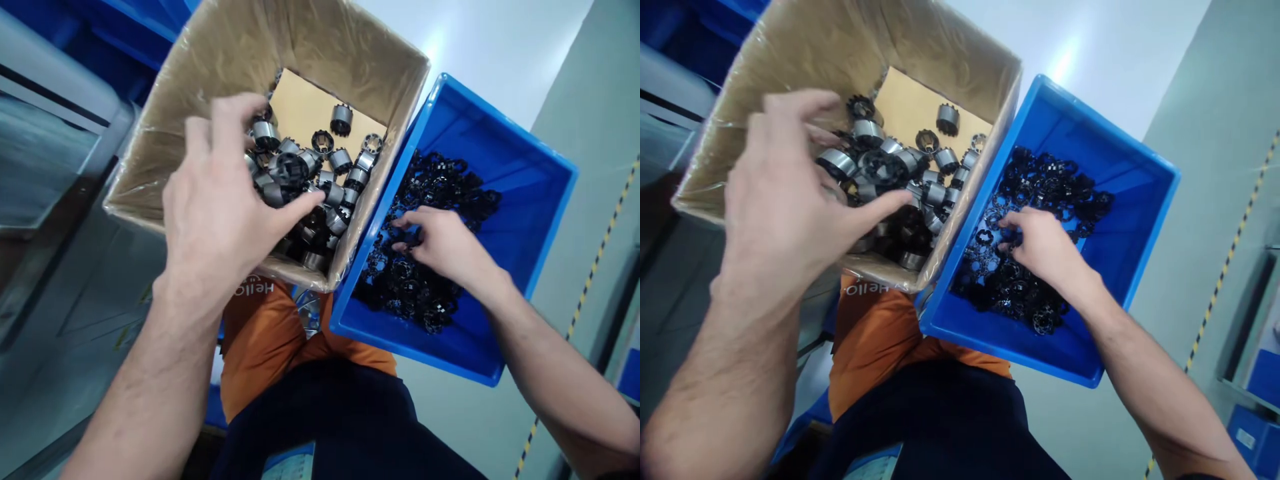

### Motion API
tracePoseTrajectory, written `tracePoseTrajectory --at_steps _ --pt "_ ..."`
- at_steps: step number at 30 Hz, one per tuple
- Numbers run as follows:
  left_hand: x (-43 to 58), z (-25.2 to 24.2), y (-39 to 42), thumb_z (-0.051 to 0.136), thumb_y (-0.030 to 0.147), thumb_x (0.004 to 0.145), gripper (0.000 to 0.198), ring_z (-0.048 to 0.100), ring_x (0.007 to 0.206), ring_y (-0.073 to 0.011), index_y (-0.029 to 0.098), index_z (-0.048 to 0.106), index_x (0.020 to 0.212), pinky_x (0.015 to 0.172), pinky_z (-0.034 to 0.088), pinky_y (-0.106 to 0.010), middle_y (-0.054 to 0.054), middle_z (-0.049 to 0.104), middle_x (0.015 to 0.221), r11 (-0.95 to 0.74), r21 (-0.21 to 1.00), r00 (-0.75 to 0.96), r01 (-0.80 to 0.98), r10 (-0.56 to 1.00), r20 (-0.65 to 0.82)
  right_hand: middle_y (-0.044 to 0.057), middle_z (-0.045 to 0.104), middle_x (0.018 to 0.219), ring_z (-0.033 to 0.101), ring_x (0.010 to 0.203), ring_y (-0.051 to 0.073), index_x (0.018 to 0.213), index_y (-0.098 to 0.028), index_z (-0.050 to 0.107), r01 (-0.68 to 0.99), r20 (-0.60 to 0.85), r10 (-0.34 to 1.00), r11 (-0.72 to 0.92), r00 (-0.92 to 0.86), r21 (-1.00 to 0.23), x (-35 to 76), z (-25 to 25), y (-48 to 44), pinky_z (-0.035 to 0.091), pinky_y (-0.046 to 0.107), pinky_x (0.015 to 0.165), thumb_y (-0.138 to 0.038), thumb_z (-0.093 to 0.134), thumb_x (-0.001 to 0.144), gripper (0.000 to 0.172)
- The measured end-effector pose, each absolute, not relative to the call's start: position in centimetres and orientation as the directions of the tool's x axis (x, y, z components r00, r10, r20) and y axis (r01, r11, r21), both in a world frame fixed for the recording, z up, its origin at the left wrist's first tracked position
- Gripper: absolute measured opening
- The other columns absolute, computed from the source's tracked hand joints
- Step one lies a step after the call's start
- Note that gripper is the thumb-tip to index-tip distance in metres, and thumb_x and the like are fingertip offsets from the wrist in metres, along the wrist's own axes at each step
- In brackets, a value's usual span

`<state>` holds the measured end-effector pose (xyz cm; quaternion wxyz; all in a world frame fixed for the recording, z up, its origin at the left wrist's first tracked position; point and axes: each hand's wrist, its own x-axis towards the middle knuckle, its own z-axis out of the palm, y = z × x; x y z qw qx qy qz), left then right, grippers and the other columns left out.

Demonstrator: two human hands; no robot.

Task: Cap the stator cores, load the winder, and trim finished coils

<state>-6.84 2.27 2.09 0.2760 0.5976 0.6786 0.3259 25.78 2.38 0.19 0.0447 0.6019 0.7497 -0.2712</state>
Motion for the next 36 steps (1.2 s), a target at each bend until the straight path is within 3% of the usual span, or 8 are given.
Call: tracePoseTrajectory --at_steps 5,10,14,23,28,31,34,36 --pt "-4.7 1.4 2.1 0.103 0.030 0.090 0.063 0.062 0.089 -0.0175 0.030 0.073 0.146 0.077 0.061 -0.035 -0.002 0.063 0.110 0.131 0.990 -0.081 -0.058 0.987 -0.135 0.019 0.075 0.143 0.081 0.099 0.032 0.160 -0.021 0.072 0.976 -0.507 0.835 0.176 -0.215 -0.125 25.0 -3.6 1.8 0.057 0.041 0.080 -0.017 0.077 0.101 0.059" --pt "-1.4 1.2 2.4 0.084 0.014 0.091 0.028 0.072 0.089 -0.0148 0.025 0.065 0.109 0.074 0.063 -0.026 0.000 0.067 0.102 0.345 0.770 0.069 -0.536 0.927 -0.368 0.018 0.068 0.150 0.080 0.099 0.031 0.158 -0.023 0.069 0.973 -0.540 0.811 0.213 -0.226 -0.087 25.3 -3.4 1.9 0.055 0.040 0.077 -0.024 0.077 0.104 0.055" --pt "-0.7 1.0 2.4 0.075 0.039 0.111 0.016 0.067 0.067 -0.0128 0.025 0.067 0.114 0.058 0.056 -0.025 -0.001 0.073 0.094 0.423 0.692 0.132 -0.585 0.891 -0.434 0.013 0.073 0.140 0.080 0.104 0.029 0.138 -0.024 0.076 0.949 -0.543 0.779 0.266 -0.314 -0.168 25.4 -3.5 1.8 0.056 0.037 0.082 -0.016 0.080 0.097 0.042" --pt "-1.1 1.1 1.6 0.053 0.085 0.118 0.069 0.042 0.047 -0.0112 0.024 0.064 0.090 0.046 0.032 -0.027 0.001 0.053 0.061 0.364 0.820 0.248 -0.441 0.928 -0.278 0.008 0.086 0.113 0.081 0.088 0.027 0.147 -0.021 0.068 0.912 -0.226 0.939 0.160 -0.258 -0.377 28.8 0.3 3.2 0.065 0.040 0.085 -0.016 0.064 0.102 0.046" --pt "-0.7 1.4 1.0 0.063 0.082 0.116 0.063 0.046 0.053 -0.0116 0.023 0.064 0.094 0.054 0.040 -0.029 0.002 0.053 0.071 0.310 0.848 0.230 -0.430 0.946 -0.229 0.008 0.085 0.131 0.083 0.119 0.032 0.149 -0.032 0.084 0.696 0.139 0.904 0.403 -0.404 -0.595 25.2 4.2 2.4 0.072 0.052 0.105 -0.017 0.069 0.103 0.051" --pt "-0.7 1.0 0.6 0.062 0.074 0.120 0.050 0.045 0.056 -0.0135 0.026 0.065 0.106 0.056 0.043 -0.030 0.004 0.051 0.074 0.279 0.863 0.202 -0.421 0.956 -0.211 0.003 0.084 0.123 0.083 0.107 0.026 0.154 -0.036 0.079 0.469 0.231 0.892 0.408 -0.389 -0.783 21.1 5.0 2.3 0.076 0.044 0.089 -0.021 0.080 0.105 0.051" --pt "-0.8 0.3 0.3 0.055 0.070 0.125 0.044 0.048 0.059 -0.0150 0.028 0.069 0.117 0.055 0.042 -0.030 0.002 0.056 0.079 0.232 0.872 0.180 -0.432 0.969 -0.168 0.001 0.086 0.119 0.086 0.112 0.024 0.120 -0.032 0.080 0.229 0.275 0.905 0.357 -0.324 -0.906 18.5 4.5 2.5 0.079 0.039 0.088 -0.026 0.092 0.104 0.021" --pt "-0.9 0.0 0.1 0.054 0.074 0.125 0.048 0.049 0.061 -0.0154 0.029 0.071 0.123 0.055 0.041 -0.030 0.002 0.059 0.081 0.221 0.876 0.189 -0.428 0.970 -0.152 0.001 0.087 0.114 0.087 0.110 0.023 0.102 -0.029 0.077 0.140 0.271 0.912 0.325 -0.308 -0.935 17.8 3.9 2.7 0.080 0.038 0.092 -0.028 0.097 0.101 0.021"
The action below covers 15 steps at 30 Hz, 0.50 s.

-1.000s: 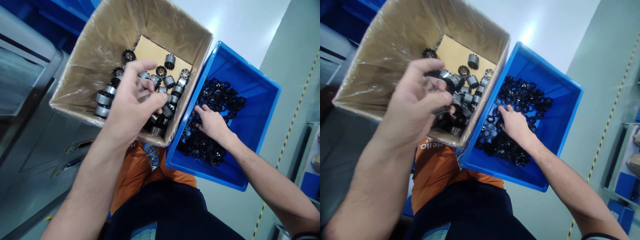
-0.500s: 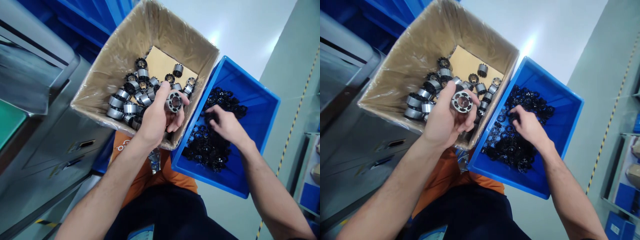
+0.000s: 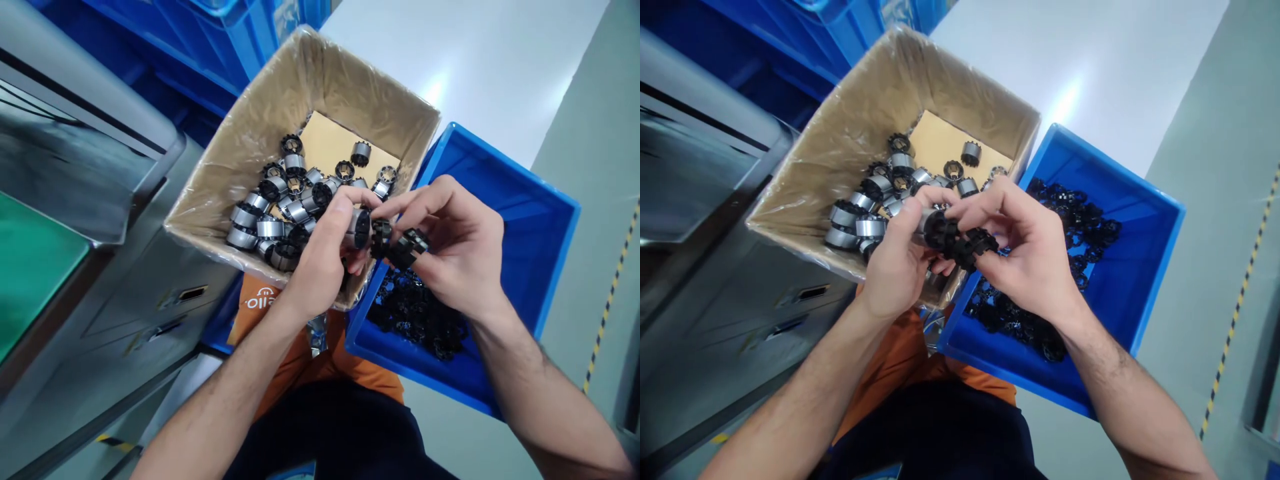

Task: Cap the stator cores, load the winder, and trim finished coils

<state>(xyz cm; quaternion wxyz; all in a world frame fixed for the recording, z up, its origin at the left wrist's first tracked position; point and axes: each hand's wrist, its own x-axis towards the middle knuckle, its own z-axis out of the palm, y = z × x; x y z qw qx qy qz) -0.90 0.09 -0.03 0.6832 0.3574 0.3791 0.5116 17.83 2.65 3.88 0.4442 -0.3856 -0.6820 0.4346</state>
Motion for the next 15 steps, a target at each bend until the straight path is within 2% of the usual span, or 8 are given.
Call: tracePoseTrajectory --at_steps 3,6,8,10,12,15 --pt "-1.2 0.1 -0.3 0.056 0.081 0.123 0.053 0.051 0.061 -0.0153 0.030 0.072 0.127 0.056 0.042 -0.031 0.001 0.060 0.082 0.234 0.886 0.217 -0.400 0.964 -0.157 0.001 0.085 0.110 0.084 0.097 0.020 0.102 -0.028 0.078 0.125 0.226 0.932 0.270 -0.285 -0.955 18.0 3.1 2.6 0.079 0.034 0.081 -0.033 0.103 0.098 0.026" --pt "-1.5 0.6 -0.6 0.078 0.072 0.117 0.043 0.055 0.064 -0.0132 0.030 0.071 0.124 0.056 0.044 -0.029 0.002 0.061 0.086 0.232 0.910 0.255 -0.344 0.956 -0.147 0.000 0.080 0.102 0.078 0.087 0.018 0.107 -0.029 0.080 0.188 0.212 0.931 0.275 -0.297 -0.943 18.4 2.6 2.0 0.075 0.032 0.076 -0.027 0.093 0.105 0.014" --pt "-1.5 0.8 -0.5 0.094 0.061 0.109 0.042 0.054 0.061 -0.0114 0.030 0.068 0.121 0.053 0.043 -0.027 0.004 0.060 0.083 0.235 0.915 0.257 -0.326 0.954 -0.154 0.000 0.079 0.103 0.078 0.088 0.018 0.112 -0.029 0.081 0.209 0.202 0.920 0.282 -0.337 -0.936 18.4 2.5 1.5 0.074 0.033 0.078 -0.023 0.086 0.108 0.009" --pt "-1.2 0.9 -0.2 0.101 0.058 0.103 0.047 0.051 0.054 -0.0105 0.030 0.065 0.117 0.048 0.041 -0.026 0.007 0.057 0.077 0.260 0.903 0.233 -0.341 0.954 -0.187 0.002 0.080 0.112 0.080 0.095 0.020 0.119 -0.031 0.081 0.213 0.166 0.925 0.248 -0.341 -0.945 18.0 2.3 1.0 0.075 0.034 0.081 -0.024 0.082 0.112 0.010" --pt "-0.8 1.0 0.2 0.104 0.062 0.098 0.055 0.054 0.054 -0.0110 0.030 0.062 0.113 0.048 0.046 -0.026 0.008 0.059 0.077 0.294 0.882 0.199 -0.368 0.952 -0.234 0.004 0.080 0.118 0.080 0.100 0.021 0.124 -0.031 0.081 0.227 0.124 0.944 0.198 -0.305 -0.953 17.7 2.2 0.7 0.074 0.033 0.078 -0.026 0.078 0.115 0.011" --pt "-0.5 1.0 0.6 0.101 0.074 0.096 0.063 0.063 0.063 -0.0128 0.028 0.061 0.108 0.057 0.059 -0.028 0.005 0.066 0.088 0.329 0.846 0.173 -0.421 0.944 -0.281 0.004 0.079 0.117 0.076 0.091 0.018 0.124 -0.030 0.079 0.276 0.131 0.971 0.184 -0.198 -0.944 17.4 1.9 0.7 0.069 0.030 0.070 -0.026 0.078 0.115 0.010"
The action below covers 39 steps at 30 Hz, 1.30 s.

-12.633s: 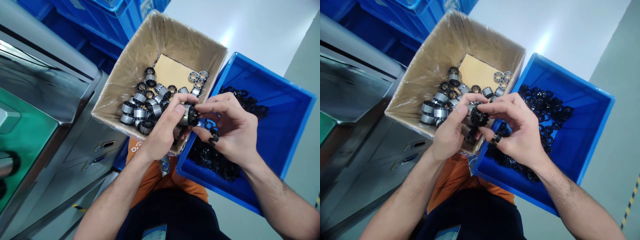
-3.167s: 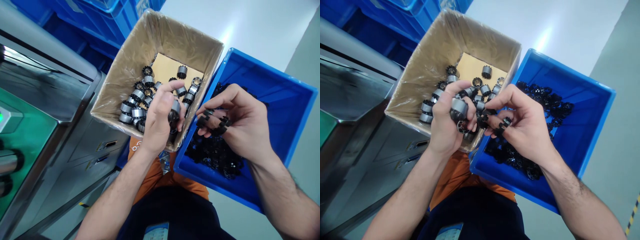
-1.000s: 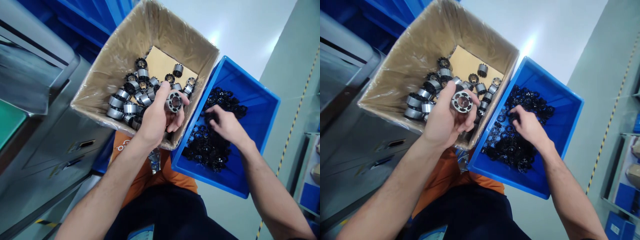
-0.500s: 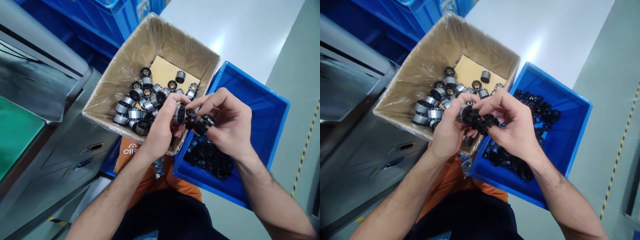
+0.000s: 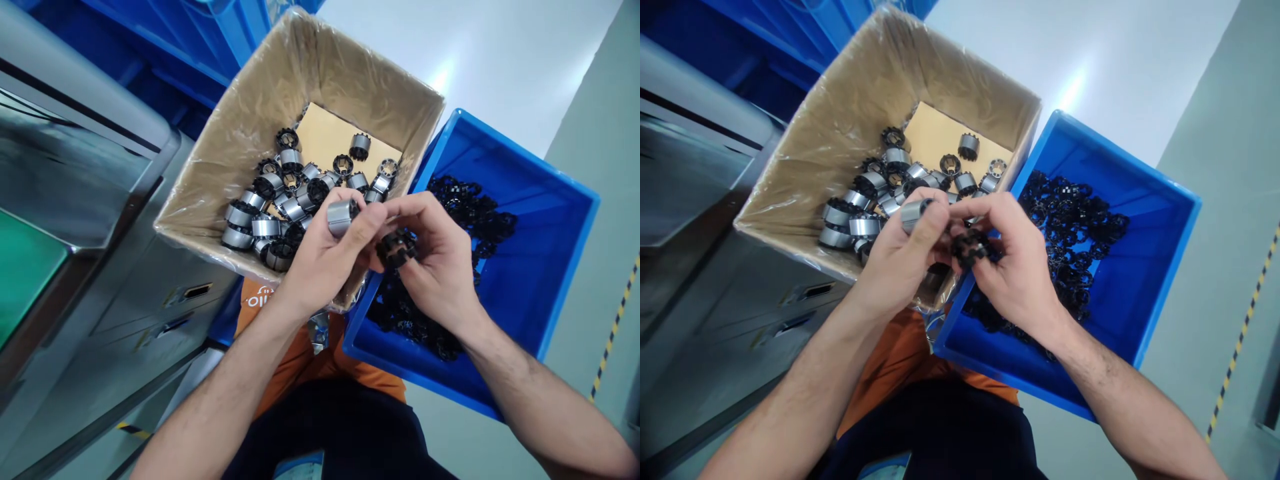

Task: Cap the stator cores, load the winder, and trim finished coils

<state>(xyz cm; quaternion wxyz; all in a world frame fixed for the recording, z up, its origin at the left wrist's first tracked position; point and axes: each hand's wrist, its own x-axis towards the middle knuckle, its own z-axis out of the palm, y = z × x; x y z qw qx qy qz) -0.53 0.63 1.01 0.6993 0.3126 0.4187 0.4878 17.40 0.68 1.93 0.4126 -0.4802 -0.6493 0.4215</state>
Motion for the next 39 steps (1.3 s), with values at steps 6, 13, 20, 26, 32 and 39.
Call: tracePoseTrajectory --at_steps 6,13,20,26,32,39 --pt "-1.1 1.1 0.2 0.119 0.048 0.080 0.068 0.059 0.066 -0.0112 0.028 0.061 0.110 0.062 0.052 -0.027 0.007 0.063 0.085 0.256 0.901 0.218 -0.350 0.958 -0.188 0.000 0.075 0.105 0.080 0.093 0.018 0.109 -0.031 0.072 0.230 0.223 0.970 0.239 -0.092 -0.943 18.2 1.8 1.7 0.068 0.025 0.065 -0.032 0.091 0.107 0.019" --pt "-1.3 0.9 -0.3 0.100 0.073 0.098 0.059 0.052 0.057 -0.0119 0.030 0.063 0.115 0.057 0.049 -0.030 0.006 0.060 0.080 0.274 0.870 0.238 -0.409 0.953 -0.188 0.001 0.089 0.103 0.085 0.076 0.020 0.117 -0.031 0.092 0.119 0.125 0.970 0.152 -0.210 -0.981 18.4 3.0 1.1 0.078 0.034 0.067 -0.030 0.098 0.104 0.014" --pt "-1.2 1.5 -0.8 0.058 0.091 0.117 0.061 0.061 0.057 -0.0171 0.031 0.069 0.117 0.053 0.048 -0.034 0.001 0.066 0.077 0.331 0.865 0.225 -0.377 0.939 -0.262 0.003 0.092 0.118 0.088 0.100 0.027 0.126 -0.043 0.099 0.223 0.243 0.944 0.292 -0.222 -0.930 18.8 3.4 1.3 0.081 0.046 0.088 -0.032 0.096 0.108 0.021" --pt "-1.0 1.5 -1.2 0.052 0.087 0.121 0.060 0.057 0.055 -0.0169 0.035 0.077 0.136 0.051 0.039 -0.034 0.001 0.064 0.073 0.298 0.904 0.251 -0.308 0.942 -0.225 0.004 0.086 0.114 0.084 0.102 0.025 0.125 -0.039 0.096 0.249 0.233 0.955 0.274 -0.181 -0.929 18.2 3.1 0.8 0.077 0.043 0.084 -0.036 0.092 0.112 0.014" --pt "-0.9 1.5 -1.2 0.056 0.092 0.117 0.066 0.053 0.054 -0.0141 0.035 0.076 0.143 0.049 0.039 -0.030 0.001 0.064 0.078 0.305 0.909 0.269 -0.283 0.935 -0.230 0.001 0.083 0.101 0.080 0.093 0.023 0.111 -0.037 0.091 0.195 0.365 0.925 0.379 -0.108 -0.905 17.4 1.6 0.4 0.069 0.040 0.076 -0.022 0.085 0.112 0.017" --pt "-1.7 1.3 -0.8 0.055 0.087 0.120 0.059 0.056 0.060 -0.0177 0.037 0.072 0.146 0.053 0.044 -0.032 0.001 0.069 0.082 0.372 0.869 0.371 -0.326 0.896 -0.244 0.004 0.085 0.103 0.080 0.090 0.027 0.110 -0.039 0.090 0.323 0.490 0.868 0.487 -0.080 -0.811 16.9 1.3 -0.2 0.071 0.047 0.075 -0.026 0.087 0.110 0.013"
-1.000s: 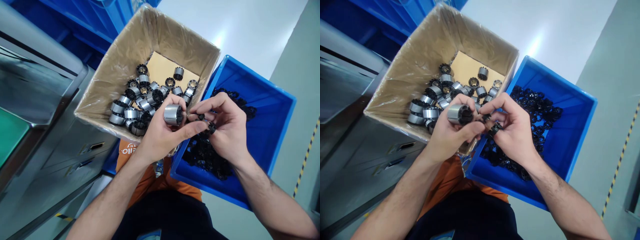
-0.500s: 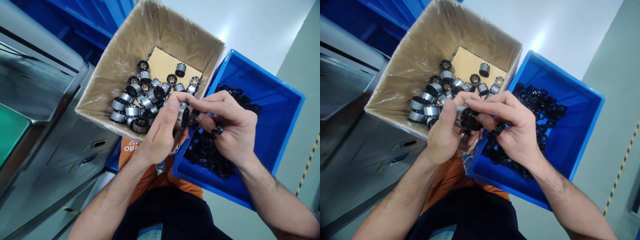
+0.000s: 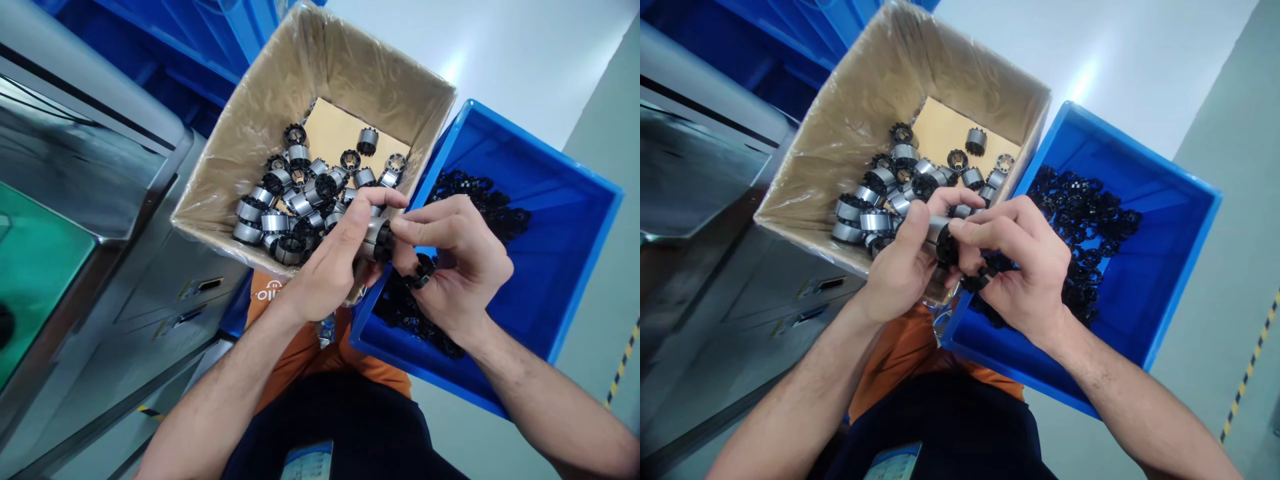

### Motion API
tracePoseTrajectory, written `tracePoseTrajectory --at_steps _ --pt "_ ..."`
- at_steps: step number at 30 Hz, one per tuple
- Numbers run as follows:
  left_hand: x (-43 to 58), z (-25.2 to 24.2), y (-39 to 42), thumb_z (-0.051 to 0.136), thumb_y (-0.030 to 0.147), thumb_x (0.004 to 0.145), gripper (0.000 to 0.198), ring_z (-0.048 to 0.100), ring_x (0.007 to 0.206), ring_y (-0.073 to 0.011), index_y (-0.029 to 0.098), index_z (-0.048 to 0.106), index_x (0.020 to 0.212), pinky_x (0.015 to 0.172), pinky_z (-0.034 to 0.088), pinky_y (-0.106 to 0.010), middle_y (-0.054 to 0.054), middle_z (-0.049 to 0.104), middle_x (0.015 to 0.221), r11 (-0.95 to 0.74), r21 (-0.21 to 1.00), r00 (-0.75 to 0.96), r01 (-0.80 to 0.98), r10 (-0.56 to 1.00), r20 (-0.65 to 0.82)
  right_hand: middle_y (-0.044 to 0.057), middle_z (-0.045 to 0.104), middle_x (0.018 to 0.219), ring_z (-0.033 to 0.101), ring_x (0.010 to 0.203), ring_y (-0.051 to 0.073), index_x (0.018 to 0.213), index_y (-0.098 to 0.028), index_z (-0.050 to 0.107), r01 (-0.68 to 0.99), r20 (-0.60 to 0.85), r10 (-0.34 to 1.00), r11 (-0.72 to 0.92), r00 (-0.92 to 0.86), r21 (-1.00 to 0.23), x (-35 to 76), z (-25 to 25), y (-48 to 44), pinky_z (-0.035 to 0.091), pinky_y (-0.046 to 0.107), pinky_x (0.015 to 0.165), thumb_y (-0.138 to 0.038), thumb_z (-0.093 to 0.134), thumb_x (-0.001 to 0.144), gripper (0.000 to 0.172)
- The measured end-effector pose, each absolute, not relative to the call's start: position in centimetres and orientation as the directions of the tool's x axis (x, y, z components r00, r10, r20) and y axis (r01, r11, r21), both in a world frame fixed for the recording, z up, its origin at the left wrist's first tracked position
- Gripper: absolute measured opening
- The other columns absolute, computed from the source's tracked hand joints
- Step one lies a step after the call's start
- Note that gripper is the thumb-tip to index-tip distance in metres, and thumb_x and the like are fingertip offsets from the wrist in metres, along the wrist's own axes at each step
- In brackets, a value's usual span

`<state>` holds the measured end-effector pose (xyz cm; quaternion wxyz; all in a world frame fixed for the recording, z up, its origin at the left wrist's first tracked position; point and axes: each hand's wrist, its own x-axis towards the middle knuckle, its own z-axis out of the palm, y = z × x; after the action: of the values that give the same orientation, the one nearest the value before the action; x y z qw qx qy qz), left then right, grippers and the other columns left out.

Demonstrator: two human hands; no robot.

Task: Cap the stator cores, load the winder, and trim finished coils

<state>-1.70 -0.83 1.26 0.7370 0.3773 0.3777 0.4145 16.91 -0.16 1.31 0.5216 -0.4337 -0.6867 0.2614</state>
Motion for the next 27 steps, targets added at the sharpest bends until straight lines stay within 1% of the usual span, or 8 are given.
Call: tracePoseTrajectory --at_steps 7,11,14,17,19,21,23,27 --pt "-2.3 0.5 -0.6 0.059 0.082 0.121 0.058 0.067 0.064 -0.0190 0.038 0.071 0.156 0.053 0.050 -0.029 -0.001 0.077 0.089 0.438 0.838 0.471 -0.327 0.844 -0.257 0.002 0.082 0.102 0.078 0.085 0.021 0.108 -0.035 0.091 0.411 0.557 0.807 0.583 -0.196 -0.701 17.5 2.4 0.0 0.069 0.039 0.071 -0.021 0.091 0.107 0.014" --pt "-1.7 0.8 0.0 0.069 0.089 0.113 0.066 0.072 0.059 -0.0166 0.028 0.083 0.135 0.053 0.057 -0.030 -0.005 0.085 0.097 0.366 0.858 0.315 -0.359 0.913 -0.258 0.002 0.087 0.122 0.085 0.107 0.025 0.128 -0.041 0.093 0.345 0.318 0.924 0.375 -0.210 -0.861 19.0 3.6 0.9 0.072 0.038 0.074 -0.029 0.085 0.115 0.019" --pt "-1.0 1.3 0.5 0.079 0.101 0.098 0.078 0.079 0.065 -0.0174 0.024 0.077 0.107 0.057 0.059 -0.029 -0.009 0.091 0.109 0.292 0.875 0.126 -0.386 0.956 -0.264 0.000 0.083 0.105 0.081 0.090 0.019 0.139 -0.038 0.089 0.396 0.155 0.969 0.222 -0.195 -0.891 20.5 4.0 2.0 0.066 0.030 0.064 -0.030 0.082 0.118 0.025" --pt "-0.8 1.4 0.6 0.081 0.102 0.095 0.078 0.072 0.054 -0.0138 0.025 0.071 0.102 0.048 0.047 -0.025 -0.005 0.088 0.096 0.286 0.882 0.060 -0.374 0.957 -0.285 -0.004 0.079 0.095 0.071 0.066 0.012 0.135 -0.032 0.085 0.380 0.040 0.954 0.156 -0.296 -0.912 21.4 3.9 2.5 0.060 0.024 0.054 -0.021 0.084 0.112 0.026" --pt "-0.9 1.1 0.4 0.078 0.097 0.102 0.073 0.060 0.045 -0.0105 0.025 0.076 0.105 0.043 0.037 -0.026 -0.002 0.081 0.081 0.285 0.890 0.081 -0.355 0.958 -0.274 -0.004 0.083 0.103 0.070 0.061 0.010 0.131 -0.031 0.081 0.268 0.005 0.933 0.109 -0.359 -0.957 21.4 3.9 2.6 0.059 0.023 0.050 -0.020 0.088 0.108 0.026" --pt "-1.0 0.5 0.4 0.081 0.092 0.104 0.068 0.052 0.044 -0.0088 0.024 0.078 0.101 0.043 0.034 -0.026 0.000 0.071 0.071 0.233 0.912 0.093 -0.337 0.972 -0.214 -0.004 0.086 0.109 0.071 0.060 0.010 0.121 -0.030 0.078 0.152 -0.018 0.925 0.043 -0.379 -0.987 21.1 4.1 2.5 0.061 0.023 0.048 -0.022 0.096 0.103 0.028" --pt "-1.1 0.1 0.6 0.086 0.087 0.104 0.062 0.052 0.049 -0.0097 0.025 0.080 0.105 0.047 0.043 -0.025 0.002 0.066 0.071 0.181 0.924 0.064 -0.337 0.983 -0.169 -0.005 0.087 0.105 0.072 0.058 0.010 0.109 -0.029 0.075 0.060 -0.051 0.928 -0.030 -0.370 -0.998 20.7 4.6 2.4 0.064 0.023 0.047 -0.022 0.105 0.095 0.034" --pt "-0.9 -0.1 1.1 0.079 0.074 0.114 0.052 0.074 0.070 -0.0176 0.027 0.081 0.135 0.064 0.064 -0.031 -0.003 0.078 0.094 0.263 0.887 0.112 -0.379 0.965 -0.238 -0.005 0.084 0.088 0.086 0.070 0.015 0.100 -0.025 0.081 -0.092 -0.033 0.928 -0.071 -0.370 -0.993 20.1 5.5 2.4 0.075 0.023 0.063 -0.018 0.110 0.091 0.032"
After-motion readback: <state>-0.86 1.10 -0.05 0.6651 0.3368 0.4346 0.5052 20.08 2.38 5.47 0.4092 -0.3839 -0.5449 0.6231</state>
